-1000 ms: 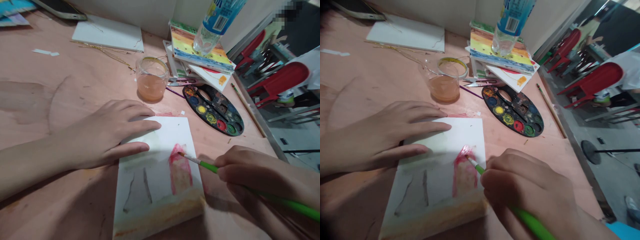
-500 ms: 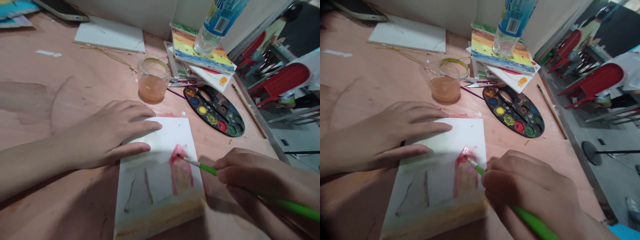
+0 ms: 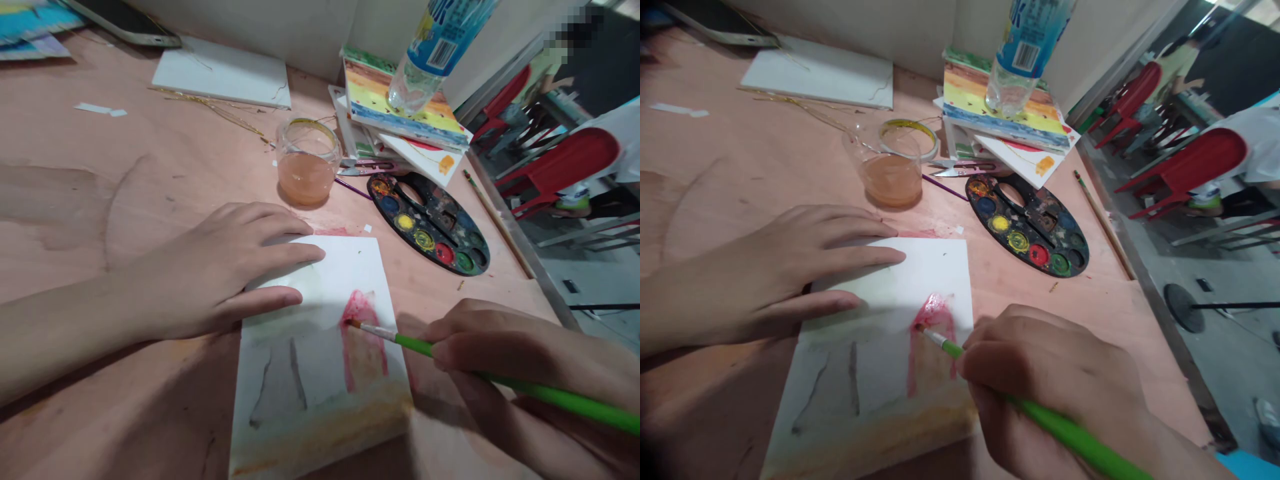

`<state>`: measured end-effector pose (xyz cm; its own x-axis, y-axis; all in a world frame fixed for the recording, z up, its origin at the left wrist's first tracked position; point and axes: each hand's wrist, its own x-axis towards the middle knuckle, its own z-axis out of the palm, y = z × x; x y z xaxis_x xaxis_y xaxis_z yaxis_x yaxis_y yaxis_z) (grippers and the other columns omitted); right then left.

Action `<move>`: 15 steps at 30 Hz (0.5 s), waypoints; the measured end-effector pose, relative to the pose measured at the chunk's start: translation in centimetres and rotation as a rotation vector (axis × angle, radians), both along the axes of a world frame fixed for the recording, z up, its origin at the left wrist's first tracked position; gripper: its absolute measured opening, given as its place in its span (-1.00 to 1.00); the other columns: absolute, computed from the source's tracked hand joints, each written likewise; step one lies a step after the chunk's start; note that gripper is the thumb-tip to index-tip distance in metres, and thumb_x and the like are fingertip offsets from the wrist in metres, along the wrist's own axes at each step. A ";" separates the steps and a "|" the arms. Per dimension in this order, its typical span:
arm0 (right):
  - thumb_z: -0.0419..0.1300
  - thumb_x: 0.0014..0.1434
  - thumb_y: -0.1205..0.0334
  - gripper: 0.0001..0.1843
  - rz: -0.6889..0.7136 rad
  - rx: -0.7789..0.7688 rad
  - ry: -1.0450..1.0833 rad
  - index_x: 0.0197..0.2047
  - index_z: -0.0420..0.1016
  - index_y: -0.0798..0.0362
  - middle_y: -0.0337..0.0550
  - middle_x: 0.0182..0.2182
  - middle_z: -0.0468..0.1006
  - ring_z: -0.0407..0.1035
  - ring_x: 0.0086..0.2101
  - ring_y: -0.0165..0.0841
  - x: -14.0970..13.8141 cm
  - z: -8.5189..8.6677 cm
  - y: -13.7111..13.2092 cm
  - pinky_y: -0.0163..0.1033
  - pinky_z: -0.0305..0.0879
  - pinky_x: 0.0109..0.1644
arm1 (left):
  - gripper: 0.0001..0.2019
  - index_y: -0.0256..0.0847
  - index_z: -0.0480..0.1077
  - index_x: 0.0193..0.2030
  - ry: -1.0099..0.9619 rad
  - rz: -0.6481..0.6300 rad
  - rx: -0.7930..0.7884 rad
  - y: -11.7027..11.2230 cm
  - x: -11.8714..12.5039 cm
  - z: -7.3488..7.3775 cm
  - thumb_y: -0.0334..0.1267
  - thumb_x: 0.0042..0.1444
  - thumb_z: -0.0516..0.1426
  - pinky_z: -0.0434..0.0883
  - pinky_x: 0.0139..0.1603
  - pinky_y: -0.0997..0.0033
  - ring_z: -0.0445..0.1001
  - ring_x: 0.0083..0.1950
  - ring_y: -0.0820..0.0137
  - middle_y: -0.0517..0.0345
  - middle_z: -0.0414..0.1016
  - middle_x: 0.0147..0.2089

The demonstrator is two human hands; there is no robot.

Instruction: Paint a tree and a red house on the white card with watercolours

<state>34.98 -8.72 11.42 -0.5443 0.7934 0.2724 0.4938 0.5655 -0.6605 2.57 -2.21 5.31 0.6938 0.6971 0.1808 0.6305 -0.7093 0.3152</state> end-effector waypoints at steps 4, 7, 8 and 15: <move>0.22 0.30 0.44 -0.80 -0.019 -0.021 0.005 -0.16 0.57 -0.08 -0.29 -0.40 0.64 0.56 -0.45 -0.41 0.0 -0.1 0.2 -0.35 0.55 -0.38 | -0.45 0.17 0.50 0.34 0.006 0.002 -0.014 0.0 -0.1 0.1 0.29 0.47 -0.06 0.37 0.41 -0.23 0.46 0.41 -0.08 0.06 0.48 0.46; 0.25 0.30 0.47 -0.78 0.073 -0.050 -0.056 -0.12 0.59 -0.05 -0.29 -0.33 0.67 0.60 -0.36 -0.47 0.6 0.2 1.1 -0.46 0.55 -0.32 | -0.44 0.18 0.51 0.33 0.003 0.016 -0.024 0.0 0.0 0.1 0.31 0.45 -0.05 0.37 0.42 -0.22 0.46 0.41 -0.09 0.08 0.49 0.45; 0.26 0.31 0.48 -0.78 0.125 -0.065 -0.107 -0.11 0.60 -0.05 -0.29 -0.31 0.68 0.61 -0.33 -0.49 0.9 0.4 1.4 -0.50 0.55 -0.29 | -0.44 0.18 0.51 0.34 0.006 0.019 -0.025 0.0 0.0 0.2 0.32 0.45 -0.05 0.37 0.41 -0.24 0.46 0.41 -0.10 0.08 0.49 0.45; 0.26 0.35 0.41 -0.82 0.097 -0.070 -0.156 -0.17 0.51 -0.12 -0.37 -0.41 0.61 0.60 -0.39 -0.46 0.9 0.9 1.3 -0.47 0.55 -0.35 | -0.40 0.14 0.50 0.34 0.013 0.009 -0.018 -0.1 0.1 0.2 0.32 0.46 -0.11 0.39 0.36 -0.33 0.46 0.40 -0.15 0.00 0.49 0.45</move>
<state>35.88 -7.47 12.27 -0.6505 0.7493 0.1242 0.5389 0.5705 -0.6197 2.67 -2.26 5.51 0.6893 0.7067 0.1593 0.6412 -0.6975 0.3198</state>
